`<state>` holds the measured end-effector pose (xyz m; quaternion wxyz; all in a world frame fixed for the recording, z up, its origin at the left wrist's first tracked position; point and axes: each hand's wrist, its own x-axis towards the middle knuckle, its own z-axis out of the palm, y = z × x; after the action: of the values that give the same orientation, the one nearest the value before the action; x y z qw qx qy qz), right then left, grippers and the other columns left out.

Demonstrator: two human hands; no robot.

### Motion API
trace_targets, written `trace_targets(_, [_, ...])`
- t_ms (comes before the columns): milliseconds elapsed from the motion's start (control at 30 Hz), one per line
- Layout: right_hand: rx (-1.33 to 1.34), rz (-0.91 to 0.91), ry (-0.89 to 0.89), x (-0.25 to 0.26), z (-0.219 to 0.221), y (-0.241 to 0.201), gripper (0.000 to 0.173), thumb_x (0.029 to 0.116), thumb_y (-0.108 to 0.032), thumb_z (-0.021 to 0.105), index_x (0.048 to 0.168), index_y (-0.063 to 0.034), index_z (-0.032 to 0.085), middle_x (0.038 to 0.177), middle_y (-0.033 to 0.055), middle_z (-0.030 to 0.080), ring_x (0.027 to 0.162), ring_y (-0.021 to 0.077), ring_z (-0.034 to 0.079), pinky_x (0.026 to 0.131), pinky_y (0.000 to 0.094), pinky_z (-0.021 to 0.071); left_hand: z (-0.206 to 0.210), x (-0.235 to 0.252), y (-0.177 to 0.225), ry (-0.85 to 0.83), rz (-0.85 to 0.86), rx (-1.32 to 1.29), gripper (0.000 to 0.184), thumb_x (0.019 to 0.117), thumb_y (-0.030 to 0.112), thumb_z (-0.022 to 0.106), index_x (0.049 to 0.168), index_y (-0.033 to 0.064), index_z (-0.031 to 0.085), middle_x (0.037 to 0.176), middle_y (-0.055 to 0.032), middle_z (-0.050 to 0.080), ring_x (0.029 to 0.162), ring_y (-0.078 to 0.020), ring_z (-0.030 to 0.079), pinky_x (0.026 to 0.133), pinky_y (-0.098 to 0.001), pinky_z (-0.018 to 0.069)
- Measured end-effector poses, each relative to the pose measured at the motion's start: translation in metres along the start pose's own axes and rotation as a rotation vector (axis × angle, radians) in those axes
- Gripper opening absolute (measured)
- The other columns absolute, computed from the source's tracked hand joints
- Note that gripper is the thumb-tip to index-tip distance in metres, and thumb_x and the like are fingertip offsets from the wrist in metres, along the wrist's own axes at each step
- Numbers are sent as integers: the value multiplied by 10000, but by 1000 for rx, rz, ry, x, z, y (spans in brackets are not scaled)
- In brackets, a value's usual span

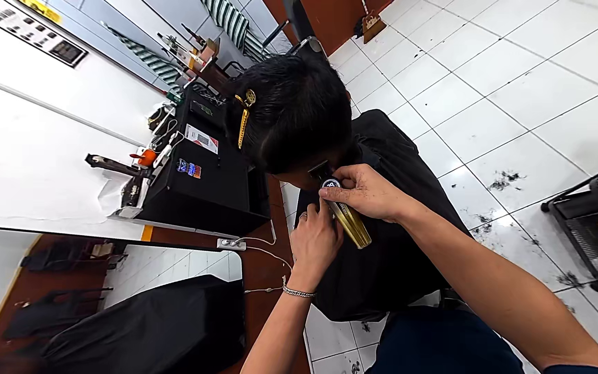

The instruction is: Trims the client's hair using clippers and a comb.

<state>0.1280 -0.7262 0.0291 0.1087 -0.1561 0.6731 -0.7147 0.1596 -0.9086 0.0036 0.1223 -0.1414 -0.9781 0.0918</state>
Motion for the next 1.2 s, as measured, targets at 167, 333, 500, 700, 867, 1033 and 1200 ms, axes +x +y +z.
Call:
trace_targets(167, [-43, 4, 4, -1, 3, -3, 361, 996, -324, 689, 1139, 6, 655, 842, 67, 683, 731, 96, 642, 696, 290, 539, 2, 0, -3, 31, 13, -8, 457, 944, 356, 586, 1216, 6, 696, 1033, -224, 690, 849, -414, 708, 598, -543, 536])
trace_targets(333, [-99, -18, 4, 0, 5, -4, 379, 994, -315, 689, 1187, 6, 638, 885, 80, 680, 766, 121, 644, 736, 329, 547, 5, 0, -3, 61, 24, -21, 412, 934, 363, 609, 1094, -2, 708, 1006, -214, 692, 832, -405, 711, 578, -528, 535])
trace_targets(500, [-66, 7, 26, 1, 7, -4, 357, 991, -328, 694, 1112, 5, 658, 822, 66, 676, 721, 104, 638, 693, 305, 538, 3, 1, -2, 21, 14, -17, 426, 959, 339, 571, 1202, 14, 700, 1057, -215, 698, 880, -410, 713, 609, -539, 543])
trace_targets(700, [-77, 3, 18, 1, 5, -3, 363, 994, -329, 690, 1137, 3, 658, 846, 73, 682, 732, 107, 640, 702, 311, 539, 4, 2, -2, 49, 24, -16, 414, 947, 365, 592, 1130, 13, 708, 1019, -205, 696, 856, -404, 713, 591, -531, 540])
trace_targets(867, [-68, -13, 13, 2, 5, -3, 390, 993, -319, 691, 1201, 7, 641, 921, 89, 705, 796, 123, 670, 762, 331, 560, 5, 2, -1, 43, 27, -7, 425, 944, 368, 598, 1133, 3, 711, 1039, -209, 700, 875, -415, 713, 604, -537, 543])
trace_targets(1033, [-79, -27, 12, 2, 4, -3, 400, 995, -308, 692, 1224, 13, 627, 929, 92, 696, 804, 125, 663, 771, 328, 557, 5, 2, -2, 43, 29, 4, 432, 941, 367, 598, 1150, 5, 710, 1031, -213, 700, 878, -418, 713, 600, -533, 540])
trace_targets(1200, [-44, -12, 8, 0, 1, -2, 386, 994, -307, 693, 1201, 14, 637, 897, 89, 689, 769, 114, 655, 737, 311, 555, 5, 2, -3, 44, 35, -3, 428, 933, 358, 607, 1157, 8, 712, 1016, -226, 697, 861, -429, 712, 593, -540, 538])
